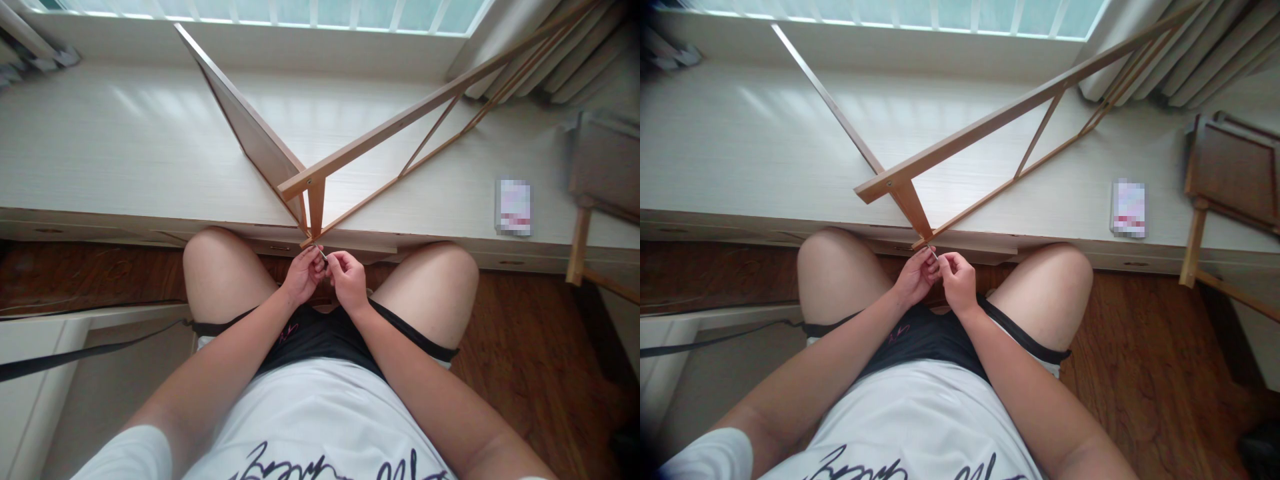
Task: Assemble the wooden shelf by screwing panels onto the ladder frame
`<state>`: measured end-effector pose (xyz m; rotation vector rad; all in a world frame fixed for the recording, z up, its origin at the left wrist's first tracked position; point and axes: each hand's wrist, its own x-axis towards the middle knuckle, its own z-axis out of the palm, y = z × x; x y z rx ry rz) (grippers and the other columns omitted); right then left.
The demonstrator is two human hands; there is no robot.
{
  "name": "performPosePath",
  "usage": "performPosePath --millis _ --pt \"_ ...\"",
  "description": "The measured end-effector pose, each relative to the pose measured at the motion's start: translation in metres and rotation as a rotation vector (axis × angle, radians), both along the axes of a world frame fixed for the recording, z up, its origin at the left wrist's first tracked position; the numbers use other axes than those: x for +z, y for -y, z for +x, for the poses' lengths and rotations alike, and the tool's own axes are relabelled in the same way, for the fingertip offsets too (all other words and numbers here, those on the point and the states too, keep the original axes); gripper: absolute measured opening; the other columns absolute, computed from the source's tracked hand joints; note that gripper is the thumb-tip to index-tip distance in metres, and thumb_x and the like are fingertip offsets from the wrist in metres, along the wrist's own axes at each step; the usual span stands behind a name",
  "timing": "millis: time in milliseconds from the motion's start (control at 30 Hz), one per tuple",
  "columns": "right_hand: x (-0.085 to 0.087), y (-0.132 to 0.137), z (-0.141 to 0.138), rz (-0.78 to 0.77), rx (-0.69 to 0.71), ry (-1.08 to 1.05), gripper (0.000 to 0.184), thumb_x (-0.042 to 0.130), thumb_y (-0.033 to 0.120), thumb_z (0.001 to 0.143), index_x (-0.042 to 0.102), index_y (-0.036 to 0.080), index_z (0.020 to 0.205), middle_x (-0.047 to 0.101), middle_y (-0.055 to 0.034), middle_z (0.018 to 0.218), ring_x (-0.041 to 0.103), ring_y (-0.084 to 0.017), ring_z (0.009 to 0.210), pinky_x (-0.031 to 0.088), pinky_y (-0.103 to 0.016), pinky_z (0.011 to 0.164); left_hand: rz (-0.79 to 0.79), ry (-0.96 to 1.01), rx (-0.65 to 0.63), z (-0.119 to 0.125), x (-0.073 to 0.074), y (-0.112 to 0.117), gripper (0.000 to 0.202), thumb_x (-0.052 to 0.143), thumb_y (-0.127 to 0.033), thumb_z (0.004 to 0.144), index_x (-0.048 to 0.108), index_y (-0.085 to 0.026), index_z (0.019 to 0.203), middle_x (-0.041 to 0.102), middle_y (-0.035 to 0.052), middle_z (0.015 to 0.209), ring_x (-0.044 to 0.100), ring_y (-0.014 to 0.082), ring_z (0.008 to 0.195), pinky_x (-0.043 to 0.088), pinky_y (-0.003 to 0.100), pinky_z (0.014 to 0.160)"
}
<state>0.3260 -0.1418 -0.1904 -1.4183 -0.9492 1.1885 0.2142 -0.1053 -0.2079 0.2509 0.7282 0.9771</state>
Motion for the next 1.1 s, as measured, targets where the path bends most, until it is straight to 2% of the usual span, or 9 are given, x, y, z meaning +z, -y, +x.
performPosePath --millis 100,200,267,333,433,567,733,867,1100 --pt "-0.006 -0.004 0.001 -0.272 0.093 -0.632 0.022 0.056 0.038 0.087 0.057 0.017 0.081 0.051 0.0043 0.058 0.036 -0.006 0.039 0.027 -0.019 0.036 0.012 -0.034 0.003 0.0 0.0 -0.001 0.023 0.072 -0.029 0.073 0.061 -0.015 0.087 0.043 -0.0056 0.062 0.042 0.0038 0.05 0.029 0.016 0.04" --pt "-0.01 -0.006 0.006 -0.484 0.244 -1.135 0.016 0.054 0.03 0.089 0.056 0.016 0.084 0.046 0.0062 0.058 0.033 -0.004 0.04 0.026 -0.015 0.037 0.014 -0.08 0.015 -0.001 0.0 -0.002 0.022 0.073 -0.028 0.072 0.061 -0.014 0.084 0.046 -0.0055 0.063 0.045 0.0031 0.051 0.031 0.015 0.041" --pt "-0.012 -0.006 0.009 -0.534 0.291 -1.303 0.015 0.051 0.028 0.091 0.055 0.016 0.085 0.047 0.0062 0.059 0.033 -0.004 0.041 0.027 -0.014 0.037 0.006 -0.105 0.023 -0.001 0.001 -0.003 0.023 0.074 -0.029 0.07 0.061 -0.014 0.082 0.047 -0.0058 0.063 0.046 0.0028 0.052 0.034 0.015 0.044" --pt "-0.013 -0.006 0.01 -0.546 0.306 -1.357 0.016 0.048 0.028 0.093 0.055 0.016 0.085 0.049 0.0054 0.061 0.035 -0.004 0.042 0.028 -0.014 0.038 0.0 -0.119 0.028 -0.002 0.001 -0.003 0.025 0.075 -0.029 0.069 0.061 -0.014 0.082 0.048 -0.0059 0.062 0.048 0.003 0.052 0.036 0.015 0.045" --pt "-0.012 -0.005 0.009 -0.546 0.299 -1.306 0.017 0.049 0.029 0.092 0.055 0.016 0.085 0.05 0.0048 0.061 0.036 -0.005 0.042 0.029 -0.015 0.038 -0.002 -0.127 0.025 -0.002 0.002 -0.003 0.025 0.075 -0.03 0.069 0.061 -0.014 0.083 0.048 -0.0061 0.061 0.049 0.0034 0.052 0.036 0.015 0.044" --pt "-0.009 -0.003 0.007 -0.497 0.267 -1.099 0.019 0.055 0.034 0.088 0.057 0.016 0.084 0.053 0.0041 0.06 0.038 -0.005 0.041 0.029 -0.015 0.036 0.003 -0.152 -0.012 -0.001 0.0 -0.002 0.027 0.076 -0.031 0.067 0.058 -0.015 0.078 0.048 -0.0062 0.06 0.047 0.0035 0.048 0.036 0.016 0.043" --pt "-0.007 0.0 0.005 -0.271 0.145 -0.714 0.028 0.06 0.045 0.083 0.056 0.018 0.086 0.058 0.003 0.062 0.043 -0.006 0.038 0.03 -0.017 0.033 0.054 -0.11 -0.065 -0.002 -0.003 -0.001 0.023 0.072 -0.031 0.073 0.058 -0.015 0.081 0.045 -0.0061 0.06 0.045 0.0045 0.048 0.035 0.017 0.043" --pt "-0.006 0.001 0.004 -0.124 0.049 -0.403 0.03 0.061 0.047 0.082 0.055 0.019 0.086 0.059 0.0033 0.062 0.042 -0.006 0.036 0.029 -0.016 0.032 0.069 -0.075 -0.03 -0.002 -0.003 -0.001 0.021 0.072 -0.03 0.074 0.061 -0.015 0.084 0.043 -0.0057 0.06 0.044 0.005 0.051 0.035 0.018 0.045" --pt "-0.001 0.001 0.002 -0.012 0.027 -0.156 0.028 0.058 0.047 0.084 0.056 0.019 0.088 0.058 0.0035 0.062 0.042 -0.006 0.039 0.032 -0.017 0.035 0.048 -0.055 -0.012 -0.002 -0.002 -0.003 0.022 0.073 -0.026 0.072 0.065 -0.013 0.088 0.045 -0.0045 0.061 0.043 0.0046 0.052 0.033 0.017 0.044"
